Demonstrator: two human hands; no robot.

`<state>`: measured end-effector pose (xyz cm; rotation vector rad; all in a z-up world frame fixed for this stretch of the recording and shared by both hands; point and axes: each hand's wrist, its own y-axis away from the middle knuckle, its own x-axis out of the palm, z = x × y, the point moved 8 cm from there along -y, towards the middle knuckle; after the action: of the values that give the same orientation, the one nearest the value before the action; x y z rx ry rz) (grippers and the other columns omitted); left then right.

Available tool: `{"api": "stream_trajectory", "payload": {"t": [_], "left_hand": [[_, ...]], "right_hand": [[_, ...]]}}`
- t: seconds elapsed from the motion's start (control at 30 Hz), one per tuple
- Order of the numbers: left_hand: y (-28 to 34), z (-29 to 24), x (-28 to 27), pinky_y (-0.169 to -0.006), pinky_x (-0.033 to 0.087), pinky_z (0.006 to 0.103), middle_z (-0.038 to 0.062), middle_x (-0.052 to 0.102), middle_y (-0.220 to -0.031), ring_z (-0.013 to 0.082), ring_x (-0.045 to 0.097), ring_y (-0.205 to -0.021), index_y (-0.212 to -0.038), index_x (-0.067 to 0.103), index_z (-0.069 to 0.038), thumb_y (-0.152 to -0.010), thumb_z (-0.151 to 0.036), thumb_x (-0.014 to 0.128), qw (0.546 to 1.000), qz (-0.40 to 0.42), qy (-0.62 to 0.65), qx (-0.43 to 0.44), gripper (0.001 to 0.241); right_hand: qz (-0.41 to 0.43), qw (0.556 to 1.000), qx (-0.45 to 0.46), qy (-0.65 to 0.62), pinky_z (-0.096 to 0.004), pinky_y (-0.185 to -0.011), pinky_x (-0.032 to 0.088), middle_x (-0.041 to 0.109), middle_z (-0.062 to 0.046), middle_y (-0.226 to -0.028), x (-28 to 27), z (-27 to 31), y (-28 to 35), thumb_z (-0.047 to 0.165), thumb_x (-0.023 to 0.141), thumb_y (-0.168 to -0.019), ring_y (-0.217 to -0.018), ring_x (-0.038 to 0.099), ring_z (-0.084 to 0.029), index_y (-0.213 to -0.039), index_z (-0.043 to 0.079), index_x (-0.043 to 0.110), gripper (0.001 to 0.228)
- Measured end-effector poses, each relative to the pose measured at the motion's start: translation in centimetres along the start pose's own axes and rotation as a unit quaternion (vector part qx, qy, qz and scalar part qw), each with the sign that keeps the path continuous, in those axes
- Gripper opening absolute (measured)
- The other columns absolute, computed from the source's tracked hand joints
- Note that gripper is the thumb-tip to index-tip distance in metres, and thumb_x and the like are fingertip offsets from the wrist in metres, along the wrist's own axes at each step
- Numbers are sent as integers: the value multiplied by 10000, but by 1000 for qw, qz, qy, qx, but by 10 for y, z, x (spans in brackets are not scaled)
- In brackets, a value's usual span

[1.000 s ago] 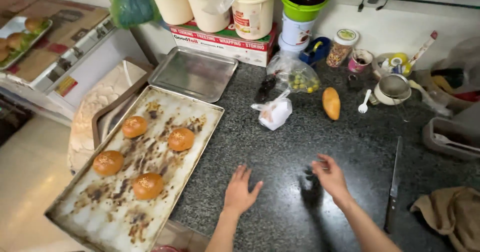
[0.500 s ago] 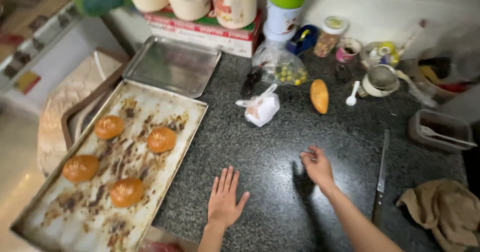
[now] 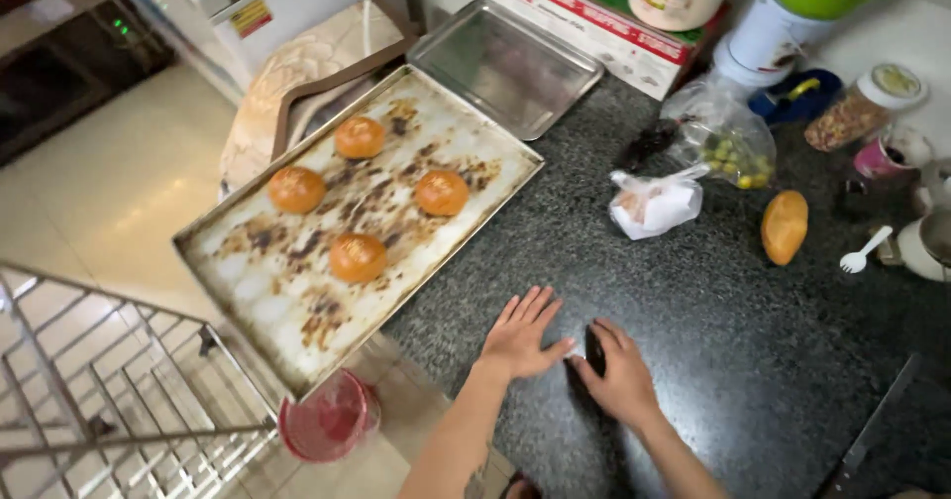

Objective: Taking baked buns from a rack, scraping them from a tray, slicing them, and filling them with cream using a piping bag.

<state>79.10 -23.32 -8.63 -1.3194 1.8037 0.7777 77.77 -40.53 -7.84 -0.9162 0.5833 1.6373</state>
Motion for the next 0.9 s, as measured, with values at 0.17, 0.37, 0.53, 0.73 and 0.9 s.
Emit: {"api": "stream_trajectory", "payload": {"t": [0.17, 0.37, 0.53, 0.73, 0.9], "left_hand": [[39, 5, -28, -1270, 175, 440, 97, 381, -1620, 263, 256, -1546, -1492, 503, -86, -893, -692, 475, 994, 42, 89, -50, 853], [232, 66, -102, -1153, 416, 437, 134, 630, -1377, 328, 540, -1368, -1310, 678, -104, -928, -426, 671, 980, -178, 83, -31, 500], [364, 163, -67, -1140, 419, 475, 117, 628, -1361, 331, 550, -1344, -1386, 623, -145, -1032, -475, 503, 959, -100, 113, -238, 498], [405, 176, 27, -1028, 510, 540, 218, 739, -1161, 423, 663, -1178, -1262, 708, -108, -970, -315, 602, 920, -72, 227, -311, 374], [336, 151, 76, -725, 586, 390, 101, 771, -1083, 313, 741, -846, -1176, 718, -69, -921, -203, 629, 897, -162, 321, -257, 301]], "right_hand": [[93, 991, 36, 85, -435, -1150, 433, 490, -141, -1551, 15, -11, -3, 432, 743, -830, -1412, 483, -343, -1432, 75, 552, 726], [48, 977, 45, 201, -515, -1166, 426, 533, -237, -1519, 36, 47, 43, 665, 683, -838, -1418, 494, -435, -1422, 38, 597, 862], [90, 959, 57, 264, -523, -1179, 394, 510, -319, -1537, 52, 86, 57, 750, 547, -896, -1430, 473, -488, -1470, -71, 559, 1001], [170, 931, 116, 300, -596, -1246, 237, 174, -203, -1730, 69, 85, 73, 794, 349, -922, -1574, 178, -437, -1657, 21, 242, 1073], [132, 950, 122, 255, -580, -1222, -25, -37, -135, -1732, 80, 68, 79, 733, 256, -926, -1576, -117, -317, -1649, 41, 81, 1016]]}}
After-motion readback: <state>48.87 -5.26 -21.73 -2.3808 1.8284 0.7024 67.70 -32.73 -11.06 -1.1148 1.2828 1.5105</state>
